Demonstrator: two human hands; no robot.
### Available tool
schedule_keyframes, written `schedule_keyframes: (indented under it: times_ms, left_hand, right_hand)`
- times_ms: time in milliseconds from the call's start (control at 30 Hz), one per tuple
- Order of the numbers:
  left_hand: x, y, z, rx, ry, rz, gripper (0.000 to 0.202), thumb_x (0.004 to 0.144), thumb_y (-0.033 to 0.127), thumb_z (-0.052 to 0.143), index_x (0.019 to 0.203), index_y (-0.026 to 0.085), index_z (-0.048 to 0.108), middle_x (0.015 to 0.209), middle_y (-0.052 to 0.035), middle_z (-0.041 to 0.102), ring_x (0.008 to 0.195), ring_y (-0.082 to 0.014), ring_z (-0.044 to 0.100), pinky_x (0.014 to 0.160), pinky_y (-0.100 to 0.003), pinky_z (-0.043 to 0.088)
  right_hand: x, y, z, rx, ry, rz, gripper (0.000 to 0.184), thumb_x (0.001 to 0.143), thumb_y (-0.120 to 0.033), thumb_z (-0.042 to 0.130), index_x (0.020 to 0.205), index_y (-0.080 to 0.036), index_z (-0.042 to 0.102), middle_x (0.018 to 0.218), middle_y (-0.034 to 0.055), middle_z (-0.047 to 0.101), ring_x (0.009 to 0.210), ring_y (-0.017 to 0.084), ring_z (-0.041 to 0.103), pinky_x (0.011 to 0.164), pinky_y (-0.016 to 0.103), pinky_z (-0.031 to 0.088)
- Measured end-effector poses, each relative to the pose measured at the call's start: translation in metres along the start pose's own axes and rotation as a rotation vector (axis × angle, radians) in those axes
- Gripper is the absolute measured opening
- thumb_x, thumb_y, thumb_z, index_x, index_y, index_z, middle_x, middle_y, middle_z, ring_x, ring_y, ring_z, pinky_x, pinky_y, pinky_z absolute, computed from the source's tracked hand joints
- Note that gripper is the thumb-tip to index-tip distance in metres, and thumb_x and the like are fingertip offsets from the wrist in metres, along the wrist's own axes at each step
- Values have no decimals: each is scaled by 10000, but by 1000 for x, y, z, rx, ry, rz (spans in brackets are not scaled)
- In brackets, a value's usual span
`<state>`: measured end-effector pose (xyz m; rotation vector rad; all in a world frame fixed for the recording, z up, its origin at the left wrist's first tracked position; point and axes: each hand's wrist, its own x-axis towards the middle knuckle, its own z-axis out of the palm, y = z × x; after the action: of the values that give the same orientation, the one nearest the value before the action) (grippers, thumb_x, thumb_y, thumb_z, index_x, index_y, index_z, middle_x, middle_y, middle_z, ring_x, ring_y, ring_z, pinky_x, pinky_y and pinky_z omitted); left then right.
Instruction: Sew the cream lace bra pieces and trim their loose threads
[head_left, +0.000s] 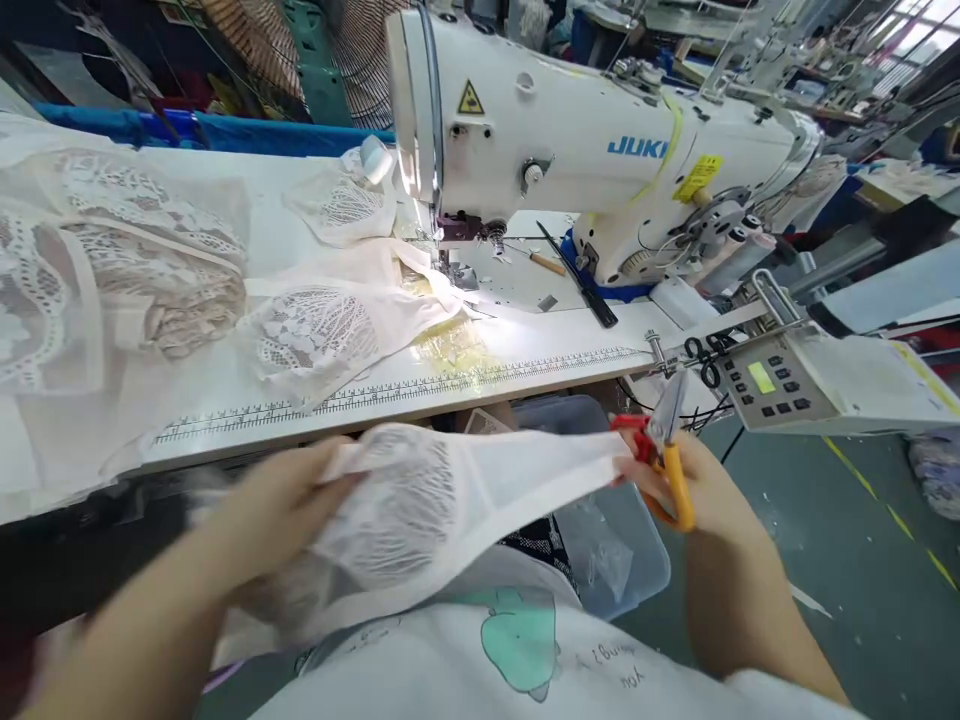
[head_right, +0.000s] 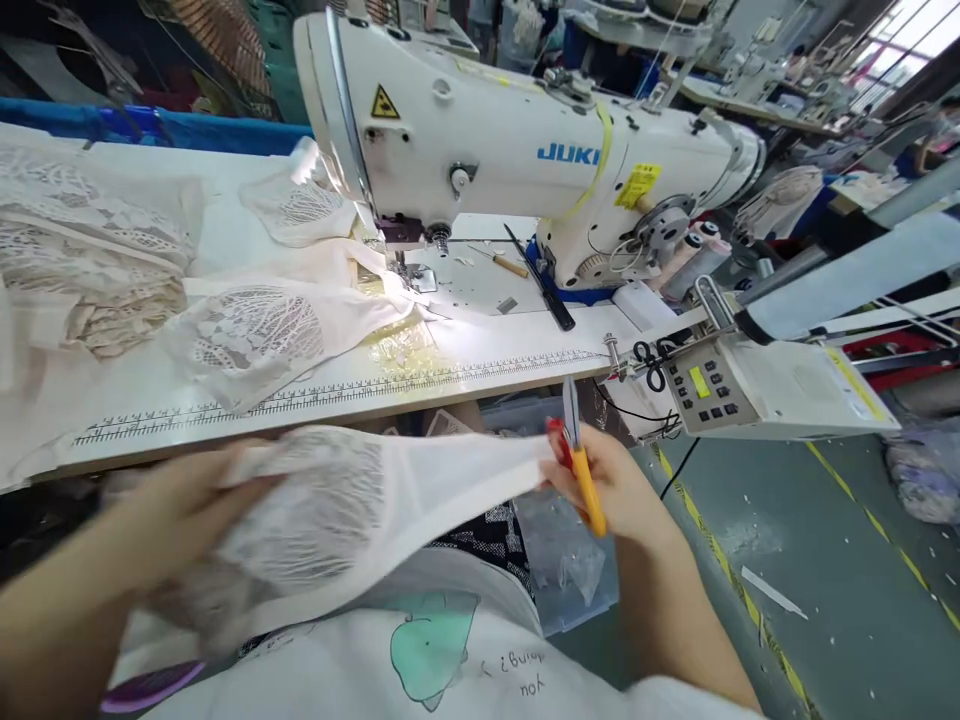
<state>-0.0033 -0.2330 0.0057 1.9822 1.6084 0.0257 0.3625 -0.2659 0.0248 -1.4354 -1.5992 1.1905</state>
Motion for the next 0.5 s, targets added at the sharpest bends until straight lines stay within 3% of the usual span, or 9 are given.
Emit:
schedule_keyframes:
  times_ms: [67,100,200,300,400,467,500]
  left_hand:
    - [17,14,11,58,-194,93,379,855,449,339,870,179,604,812,-63,682,732,-229,627,642,-316,460]
    - [25,21,14,84,-226,121,348,820,418,393,944,171,604,885,-89,688,780,-255,634,653,-333,459]
    - [41,37,2,109,-161,141,417,786,417,431,1097,179,574,1010,-105,677,874,-288,626,683,-356,453]
    - [55,38,-41,119,38,127,392,837,460,352,1012,226,613,920,-44,690,850,-252,625,685,-323,452]
    - [80,21,-90,217,302,-57,367,864,376,355,1095,205,585,1104,-43,643,1002,-242,595,823,-306,439]
    - [101,1,-114,254,365,-168,425,862,307,374,1201,89,507,1287,-154,520,1135,-310,523,910,-378,402]
    - [111,-10,-123,259,360,-210,445,835,312,428,1158,22,522,1273,-225,508,1121,-351,524,893,-412,408]
  right_hand:
    - [-16,17,-13,-337,-49,161,216,778,-312,578,657,-210,431,590,-28,510,522,126,510,473,239,411]
    - [-21,24,-17,-508,-60,225,249,761,-333,581,624,-211,413,565,-26,496,499,125,473,459,240,373]
    - [-19,32,-21,-803,-51,292,269,759,-351,548,595,-217,382,542,-15,492,479,133,436,451,243,308]
    - [5,23,-13,-754,-18,139,231,790,-351,518,643,-222,396,585,-13,497,527,140,461,483,238,332]
    - [48,-1,10,-632,15,-109,195,802,-340,523,691,-220,417,631,-7,497,580,146,469,526,245,362]
    - [81,-20,33,-602,6,-227,200,777,-286,555,673,-220,396,632,-11,489,575,141,456,529,247,352]
    - [98,-30,46,-590,1,-271,186,760,-248,570,682,-219,403,643,-12,492,583,140,457,539,248,355]
